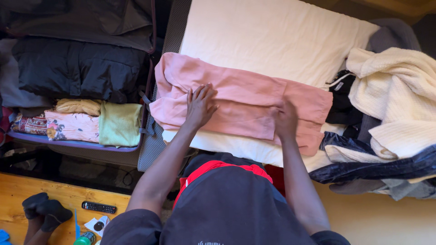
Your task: The person folds several clothing items including pants, a knit hat, a pink top, and dark pants on a bed and places them into an open suitcase. The person handles each item one at a time, folding them neatly before packing.
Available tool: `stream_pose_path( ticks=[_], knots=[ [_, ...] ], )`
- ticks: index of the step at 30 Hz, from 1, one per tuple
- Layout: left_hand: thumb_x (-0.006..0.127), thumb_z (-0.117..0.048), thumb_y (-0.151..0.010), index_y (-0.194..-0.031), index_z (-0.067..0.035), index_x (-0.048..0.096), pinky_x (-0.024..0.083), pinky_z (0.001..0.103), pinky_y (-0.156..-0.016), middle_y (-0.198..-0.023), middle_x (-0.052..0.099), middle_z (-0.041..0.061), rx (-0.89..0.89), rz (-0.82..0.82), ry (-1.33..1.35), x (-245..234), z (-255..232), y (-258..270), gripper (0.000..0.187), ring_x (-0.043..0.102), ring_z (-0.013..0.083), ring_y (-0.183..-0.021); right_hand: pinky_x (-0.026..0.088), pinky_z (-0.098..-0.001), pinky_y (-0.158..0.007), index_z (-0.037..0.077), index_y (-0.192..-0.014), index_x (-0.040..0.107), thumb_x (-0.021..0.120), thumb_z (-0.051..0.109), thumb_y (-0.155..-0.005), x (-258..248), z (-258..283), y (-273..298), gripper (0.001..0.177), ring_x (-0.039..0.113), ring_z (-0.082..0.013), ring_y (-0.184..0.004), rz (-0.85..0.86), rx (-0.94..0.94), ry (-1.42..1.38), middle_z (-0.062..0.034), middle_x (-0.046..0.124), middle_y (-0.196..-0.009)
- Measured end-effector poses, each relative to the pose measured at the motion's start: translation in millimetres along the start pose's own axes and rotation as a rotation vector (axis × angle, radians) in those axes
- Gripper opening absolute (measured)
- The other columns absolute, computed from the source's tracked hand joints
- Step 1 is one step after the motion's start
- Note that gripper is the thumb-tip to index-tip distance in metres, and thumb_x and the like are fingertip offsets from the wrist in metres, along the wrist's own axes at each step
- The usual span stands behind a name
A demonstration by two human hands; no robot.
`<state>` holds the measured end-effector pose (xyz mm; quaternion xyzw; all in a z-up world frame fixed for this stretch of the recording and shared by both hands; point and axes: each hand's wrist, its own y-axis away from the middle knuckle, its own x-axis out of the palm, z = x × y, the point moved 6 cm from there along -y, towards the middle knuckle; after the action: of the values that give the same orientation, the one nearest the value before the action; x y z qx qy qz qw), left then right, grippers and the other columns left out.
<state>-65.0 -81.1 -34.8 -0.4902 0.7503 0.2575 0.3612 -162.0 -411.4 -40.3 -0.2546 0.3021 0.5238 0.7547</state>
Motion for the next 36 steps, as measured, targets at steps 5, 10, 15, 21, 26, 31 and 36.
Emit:
stream_pose_path(
  ticks=[5,10,15,21,26,31,36],
  knots=[
    [0.075,-0.016,-0.086,-0.135,-0.013,0.062,0.021,0.065,-0.121,-0.152,0.051,0.01,0.043,-0.121,0.079,-8.9,-18.0,5.0,0.051,0.043,0.0323,-0.144,0.043,-0.0481,-0.109,0.008,-0.13,0.067,0.081,0.015,-0.084,15.2,-13.4,16.0,0.049,0.054,-0.035,-0.135,0.079,-0.155,0.229,-0.0168,0.059,-0.145],
    [0.07,-0.009,-0.091,-0.125,-0.011,0.067,0.04,0.054,-0.114,-0.136,0.062,0.011,0.113,-0.162,0.257,-16.9,-58.3,18.6,0.035,0.056,0.0333,-0.13,0.047,-0.0462,-0.113,0.006,-0.136,0.063,0.077,0.018,-0.089,-25.6,-90.9,73.0,0.05,0.056,-0.0349,-0.134,-0.406,0.3,0.025,-0.0181,0.058,-0.14],
    [0.069,-0.008,-0.093,-0.12,-0.007,0.069,0.049,0.044,-0.103,-0.129,0.065,0.012,0.246,0.039,0.415,-1.5,-113.5,19.4,0.028,0.059,0.0331,-0.123,0.04,-0.0546,-0.113,-0.007,-0.14,0.05,0.089,0.031,-0.09,-76.3,-144.3,126.1,0.074,0.049,-0.0449,-0.13,-0.562,0.55,0.482,-0.0277,0.054,-0.136],
    [0.07,-0.008,-0.09,-0.128,-0.006,0.065,0.047,0.046,-0.105,-0.134,0.064,0.013,0.355,0.152,0.356,18.9,-157.3,0.1,0.038,0.057,0.036,-0.126,0.046,-0.0471,-0.106,-0.014,-0.143,0.036,0.09,0.044,-0.084,-50.7,-189.2,167.0,0.099,0.05,-0.0424,-0.126,-0.672,1.059,0.042,-0.0325,0.042,-0.141],
    [0.073,-0.006,-0.083,-0.135,-0.006,0.058,0.046,0.046,-0.108,-0.143,0.057,0.013,0.339,0.185,0.286,51.3,-171.8,-23.4,0.054,0.051,0.0367,-0.131,0.054,-0.0411,-0.094,-0.016,-0.136,0.037,0.09,0.031,-0.084,-27.0,-195.5,156.1,0.088,0.06,-0.0291,-0.114,-0.797,1.201,-0.687,-0.0247,0.053,-0.133],
    [0.076,-0.005,-0.076,-0.141,-0.007,0.055,0.046,0.048,-0.103,-0.142,0.054,0.013,0.299,0.312,0.209,102.4,-164.2,-24.8,0.067,0.052,0.0375,-0.124,0.052,-0.0427,-0.08,-0.001,-0.122,0.064,0.085,0.021,-0.082,-38.7,-189.9,127.5,0.049,0.065,-0.0231,-0.092,-0.572,1.261,-1.04,-0.0091,0.067,-0.108],
    [0.075,-0.007,-0.081,-0.143,-0.013,0.056,0.05,0.047,-0.1,-0.138,0.056,0.01,0.308,0.307,0.175,125.7,-145.6,-30.5,0.065,0.055,0.0352,-0.118,0.054,-0.0334,-0.096,0.003,-0.125,0.063,0.084,0.011,-0.083,-51.4,-184.3,86.8,0.048,0.068,-0.0178,-0.105,-0.346,0.972,-1.13,-0.0053,0.072,-0.114]
  ],
)
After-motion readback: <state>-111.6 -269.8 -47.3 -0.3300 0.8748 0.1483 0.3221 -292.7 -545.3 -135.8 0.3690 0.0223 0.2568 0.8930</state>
